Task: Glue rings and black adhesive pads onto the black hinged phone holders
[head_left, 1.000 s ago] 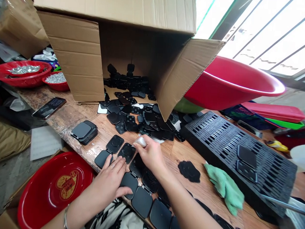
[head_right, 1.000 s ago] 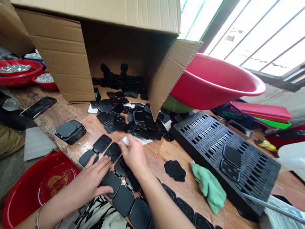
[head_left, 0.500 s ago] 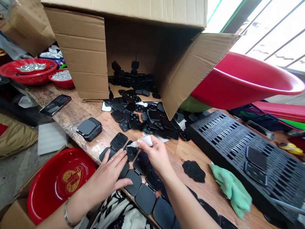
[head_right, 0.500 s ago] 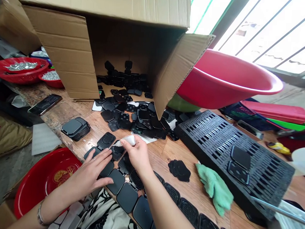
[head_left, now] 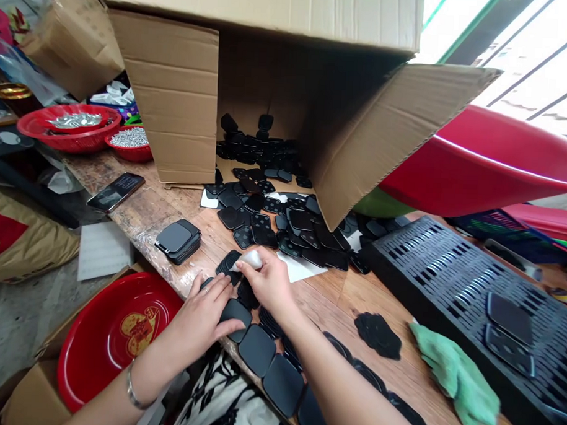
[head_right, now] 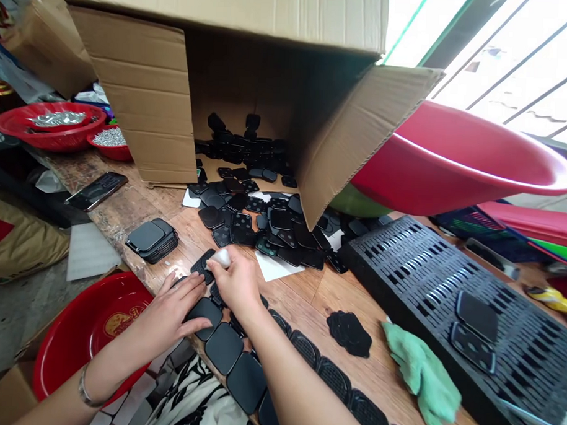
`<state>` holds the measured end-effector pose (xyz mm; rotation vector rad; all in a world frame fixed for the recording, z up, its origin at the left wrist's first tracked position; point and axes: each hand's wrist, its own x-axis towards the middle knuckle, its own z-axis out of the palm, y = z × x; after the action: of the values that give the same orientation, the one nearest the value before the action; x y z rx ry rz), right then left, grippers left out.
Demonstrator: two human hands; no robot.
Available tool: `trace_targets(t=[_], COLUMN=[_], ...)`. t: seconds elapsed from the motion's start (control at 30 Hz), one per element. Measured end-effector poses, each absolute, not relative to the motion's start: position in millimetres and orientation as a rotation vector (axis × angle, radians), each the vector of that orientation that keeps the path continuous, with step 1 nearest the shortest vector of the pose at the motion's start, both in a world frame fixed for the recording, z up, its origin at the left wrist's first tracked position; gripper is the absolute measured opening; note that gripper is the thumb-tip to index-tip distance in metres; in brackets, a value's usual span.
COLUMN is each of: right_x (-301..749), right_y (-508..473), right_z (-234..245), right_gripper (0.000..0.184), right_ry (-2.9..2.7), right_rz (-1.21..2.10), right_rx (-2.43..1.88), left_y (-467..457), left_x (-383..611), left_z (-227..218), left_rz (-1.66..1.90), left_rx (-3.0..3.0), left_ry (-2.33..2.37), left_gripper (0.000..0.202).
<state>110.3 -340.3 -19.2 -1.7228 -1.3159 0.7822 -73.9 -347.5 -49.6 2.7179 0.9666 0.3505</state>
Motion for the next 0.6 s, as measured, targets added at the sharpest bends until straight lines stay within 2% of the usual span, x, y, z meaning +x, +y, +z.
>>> trace_targets(t=[0.33, 0.6], right_x=[123.5, 126.2], right_y=[-311.5, -343.6], right_z=[-13.9, -14.8], right_gripper=[0.011, 0.013], right_ry=[-1.409, -1.338], right_rz=[0.565, 0.623], right_rx=[-1.828, -1.825], left_y=[-350.5, -351.5], left_x=[-70.2, -66.5], left_z=[-48.0, -44.7], left_rz=[0.319, 0.369], left_rx=[2.736, 2.734], left_ry=[1.047, 1.060], left_gripper=[0.057, 0.054])
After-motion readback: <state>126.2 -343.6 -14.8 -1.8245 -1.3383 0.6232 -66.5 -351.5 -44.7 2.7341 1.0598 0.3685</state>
